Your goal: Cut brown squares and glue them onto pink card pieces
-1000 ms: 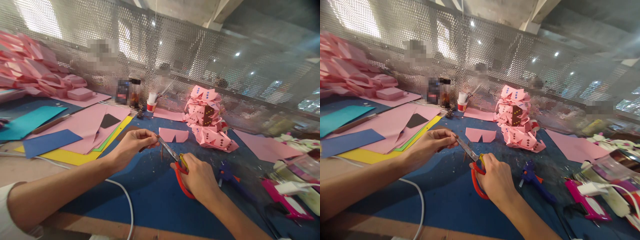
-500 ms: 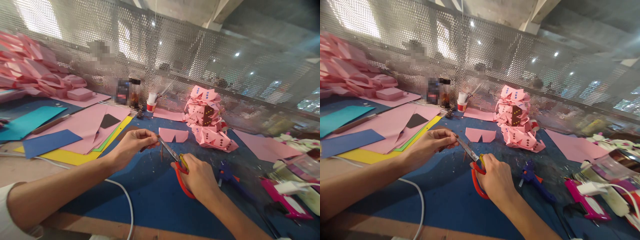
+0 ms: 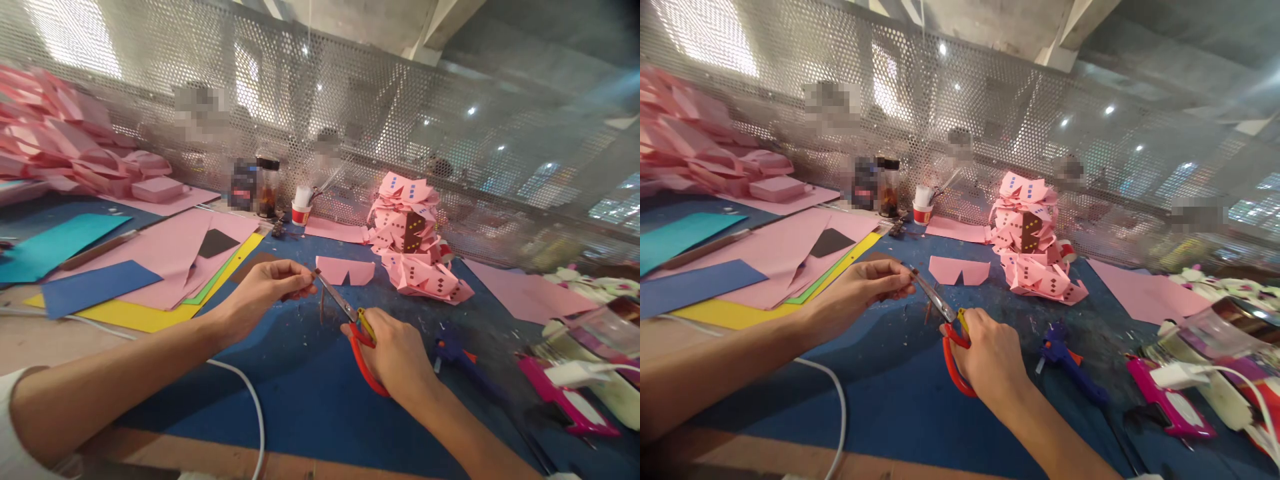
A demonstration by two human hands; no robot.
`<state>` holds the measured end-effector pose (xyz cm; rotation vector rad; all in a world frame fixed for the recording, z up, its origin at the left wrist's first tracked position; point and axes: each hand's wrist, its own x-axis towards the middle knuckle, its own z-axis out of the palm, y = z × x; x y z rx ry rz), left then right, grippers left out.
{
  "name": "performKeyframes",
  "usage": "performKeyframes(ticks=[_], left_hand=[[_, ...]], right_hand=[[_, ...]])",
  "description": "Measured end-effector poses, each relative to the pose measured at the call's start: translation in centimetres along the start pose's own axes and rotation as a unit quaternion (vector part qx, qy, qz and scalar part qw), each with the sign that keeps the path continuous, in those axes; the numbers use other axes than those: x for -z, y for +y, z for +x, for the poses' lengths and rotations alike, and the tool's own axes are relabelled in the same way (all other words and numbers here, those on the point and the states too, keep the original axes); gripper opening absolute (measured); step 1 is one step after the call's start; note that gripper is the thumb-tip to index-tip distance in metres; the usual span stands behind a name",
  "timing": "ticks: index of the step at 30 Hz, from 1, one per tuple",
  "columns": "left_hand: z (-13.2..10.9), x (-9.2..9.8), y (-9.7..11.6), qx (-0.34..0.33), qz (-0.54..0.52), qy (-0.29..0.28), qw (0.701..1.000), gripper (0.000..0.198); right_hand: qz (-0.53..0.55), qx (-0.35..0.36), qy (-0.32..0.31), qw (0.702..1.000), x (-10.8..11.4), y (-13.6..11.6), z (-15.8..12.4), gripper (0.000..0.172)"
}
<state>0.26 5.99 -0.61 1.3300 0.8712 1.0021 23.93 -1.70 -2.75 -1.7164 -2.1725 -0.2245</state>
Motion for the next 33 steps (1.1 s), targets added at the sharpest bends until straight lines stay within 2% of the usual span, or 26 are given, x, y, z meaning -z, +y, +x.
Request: performKeyframes(ticks=[12, 25, 33], left_hand=[[0.04, 0.0, 0.25, -0.006, 0.002, 0.011, 1.0, 0.021], [-0.07, -0.12, 0.37, -0.018, -0.01, 0.019, 1.0, 0.015], [0.01, -0.02, 0.12, -0.022, -0.008, 0.01, 1.0, 0.016]], right_hand=[[0.036, -0.002, -0.006, 0.999, 0.45, -0.2, 0.04, 0.029], [-0.007, 0.001, -0.034, 0.999, 0.37, -0.41, 0.13, 0.038], [-0.004, 0.009, -0.022, 1.0, 0.28, -0.54, 0.08, 0.035]])
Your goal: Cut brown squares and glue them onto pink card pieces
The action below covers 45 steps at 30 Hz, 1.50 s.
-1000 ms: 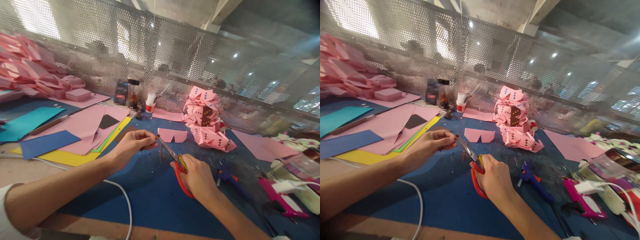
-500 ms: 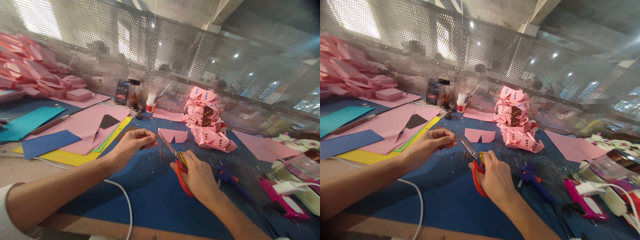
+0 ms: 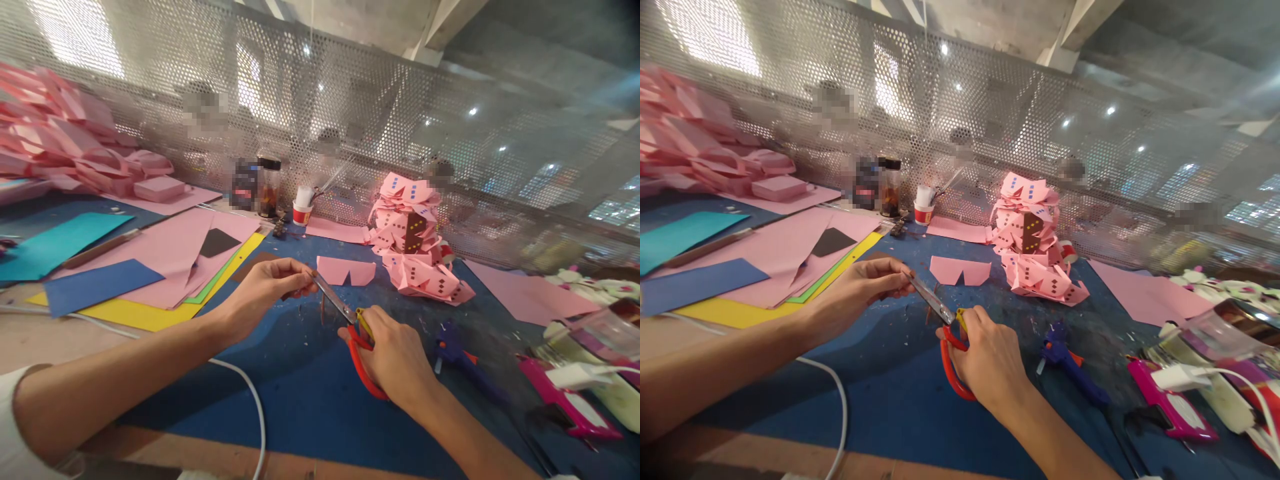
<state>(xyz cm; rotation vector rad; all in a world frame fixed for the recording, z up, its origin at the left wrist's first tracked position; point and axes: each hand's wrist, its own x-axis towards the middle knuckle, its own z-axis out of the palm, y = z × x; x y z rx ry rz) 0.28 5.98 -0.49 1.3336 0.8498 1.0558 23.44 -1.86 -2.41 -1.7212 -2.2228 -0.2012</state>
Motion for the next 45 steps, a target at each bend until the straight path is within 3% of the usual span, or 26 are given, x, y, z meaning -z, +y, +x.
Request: performKeyframes(ticks=[21, 45], left_hand=[[0.16, 0.09, -0.25, 0.001, -0.02, -0.021, 1.0, 0.016], [0.09, 0.0, 0.06, 0.021, -0.019, -0.007, 1.0, 0.019]], right_hand=[[-0.067, 0.007, 0.043, 0.997, -0.35, 0.56, -0.19, 0.027], [-0.008, -0.017, 0.023, 1.0, -0.14, 0.45, -0.05, 0.027]])
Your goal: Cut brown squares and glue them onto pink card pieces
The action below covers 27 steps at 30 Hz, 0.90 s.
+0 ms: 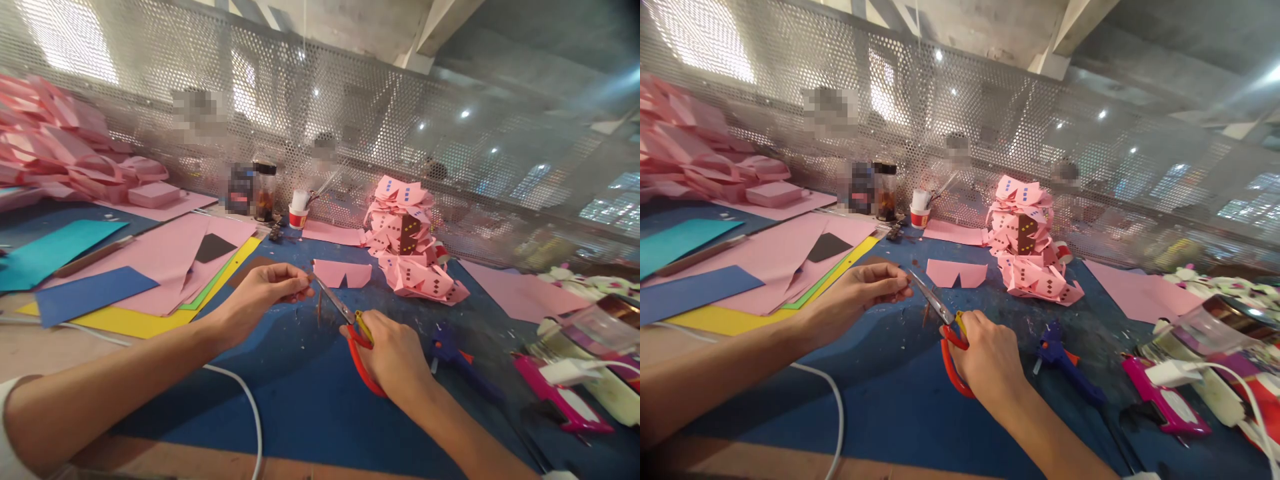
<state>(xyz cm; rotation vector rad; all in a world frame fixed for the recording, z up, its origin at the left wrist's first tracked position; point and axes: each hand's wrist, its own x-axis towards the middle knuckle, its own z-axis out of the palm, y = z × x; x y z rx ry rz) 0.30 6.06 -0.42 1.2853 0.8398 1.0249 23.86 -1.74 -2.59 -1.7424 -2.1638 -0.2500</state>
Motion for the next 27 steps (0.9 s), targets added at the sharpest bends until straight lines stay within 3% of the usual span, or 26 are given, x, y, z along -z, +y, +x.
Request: performKeyframes(ticks=[11, 27], left_hand=[[-0.05, -0.07, 0.18, -0.024, 0.004, 0.006, 1.0, 0.019], [0.19, -0.02, -0.09, -0.011, -0.026, 0.007, 1.0, 0.018]], right_hand=[[0.019, 0.002, -0.022, 1.0, 0.48, -0.36, 0.22, 0.031], [0.011, 0.011, 0.005, 1.0, -0.13, -0.26, -0.08, 0.029]])
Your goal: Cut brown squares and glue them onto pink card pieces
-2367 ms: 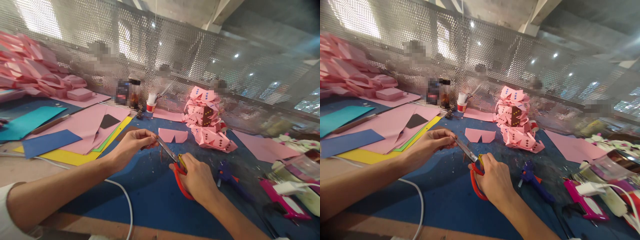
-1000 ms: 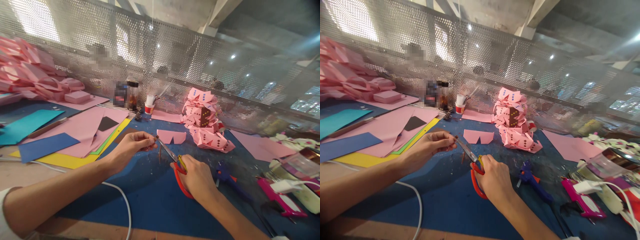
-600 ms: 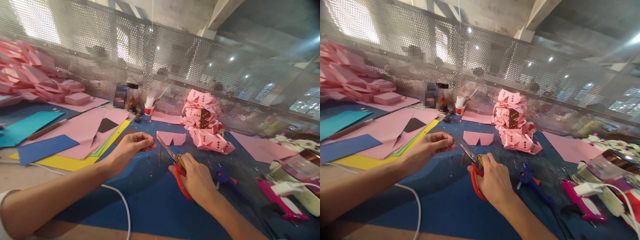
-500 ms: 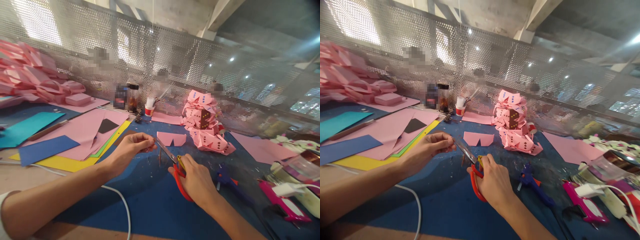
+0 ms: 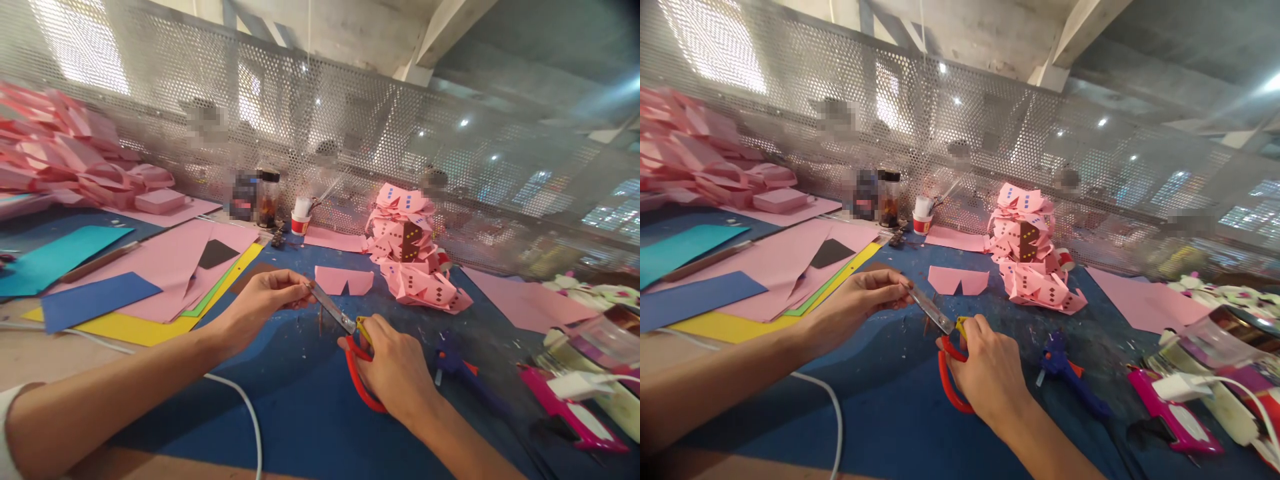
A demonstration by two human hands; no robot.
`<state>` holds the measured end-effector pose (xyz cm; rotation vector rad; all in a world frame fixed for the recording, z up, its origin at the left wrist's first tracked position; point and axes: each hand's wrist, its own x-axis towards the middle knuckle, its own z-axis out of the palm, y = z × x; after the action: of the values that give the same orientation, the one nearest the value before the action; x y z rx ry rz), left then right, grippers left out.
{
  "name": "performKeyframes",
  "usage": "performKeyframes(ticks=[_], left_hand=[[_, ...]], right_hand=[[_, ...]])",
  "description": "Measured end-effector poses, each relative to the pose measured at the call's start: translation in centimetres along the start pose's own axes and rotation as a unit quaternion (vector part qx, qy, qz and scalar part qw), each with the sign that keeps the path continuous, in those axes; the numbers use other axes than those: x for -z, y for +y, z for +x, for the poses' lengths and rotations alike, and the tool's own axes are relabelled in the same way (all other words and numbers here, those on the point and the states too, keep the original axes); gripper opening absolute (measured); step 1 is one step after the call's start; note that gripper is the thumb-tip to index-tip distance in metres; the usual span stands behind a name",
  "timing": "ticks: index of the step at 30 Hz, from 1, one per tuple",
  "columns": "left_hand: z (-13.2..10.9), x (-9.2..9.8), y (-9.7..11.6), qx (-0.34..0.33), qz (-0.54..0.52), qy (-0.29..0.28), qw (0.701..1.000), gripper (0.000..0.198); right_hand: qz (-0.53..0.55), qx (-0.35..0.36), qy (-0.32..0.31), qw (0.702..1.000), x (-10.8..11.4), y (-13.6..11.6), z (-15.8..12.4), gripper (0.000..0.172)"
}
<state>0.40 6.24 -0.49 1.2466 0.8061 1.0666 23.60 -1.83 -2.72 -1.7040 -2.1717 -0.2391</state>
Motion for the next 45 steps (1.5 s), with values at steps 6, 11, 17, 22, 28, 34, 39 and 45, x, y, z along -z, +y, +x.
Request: performKeyframes(ticks=[6, 11, 17, 22, 28, 34, 39, 45], left_hand=[[-0.09, 0.07, -0.08, -0.006, -0.005, -0.01, 1.0, 0.017], [-0.01, 0.13, -0.28, -0.007, 0.0, -0.015, 1.0, 0.016], [0.06, 0.2, -0.17, 0.002, 0.001, -0.016, 1.0, 0.019], [0.04, 0.24, -0.25, 0.004, -0.003, -0.022, 1.0, 0.02], [0.09, 0.25, -0.38, 0.003, 0.0, -0.024, 1.0, 0.019], [-0.03, 0.17, -0.1, 0.001, 0.011, -0.029, 1.0, 0.021], [-0.06, 0.19, -0.08, 0.015, 0.016, -0.025, 0.999, 0.023], [-0.02, 0.36, -0.2, 0.016, 0.027, -0.021, 0.999, 0.021]], right_hand=[[-0.003, 0.004, 0.006, 1.0, -0.09, 0.15, -0.04, 0.029], [-0.018, 0.004, 0.005, 1.0, -0.04, 0.2, -0.05, 0.027], [-0.015, 0.002, -0.002, 1.0, 0.08, 0.12, -0.09, 0.027], [-0.019, -0.002, -0.005, 1.0, 0.15, 0.14, -0.12, 0.028], [-0.026, 0.0, 0.001, 1.0, 0.06, 0.21, -0.16, 0.031], [-0.018, 0.002, 0.004, 1.0, 0.01, 0.29, -0.19, 0.03], [-0.022, 0.001, 0.013, 1.0, 0.0, 0.43, -0.03, 0.03], [-0.009, -0.003, 0.0, 1.0, 0.0, 0.38, -0.04, 0.028]])
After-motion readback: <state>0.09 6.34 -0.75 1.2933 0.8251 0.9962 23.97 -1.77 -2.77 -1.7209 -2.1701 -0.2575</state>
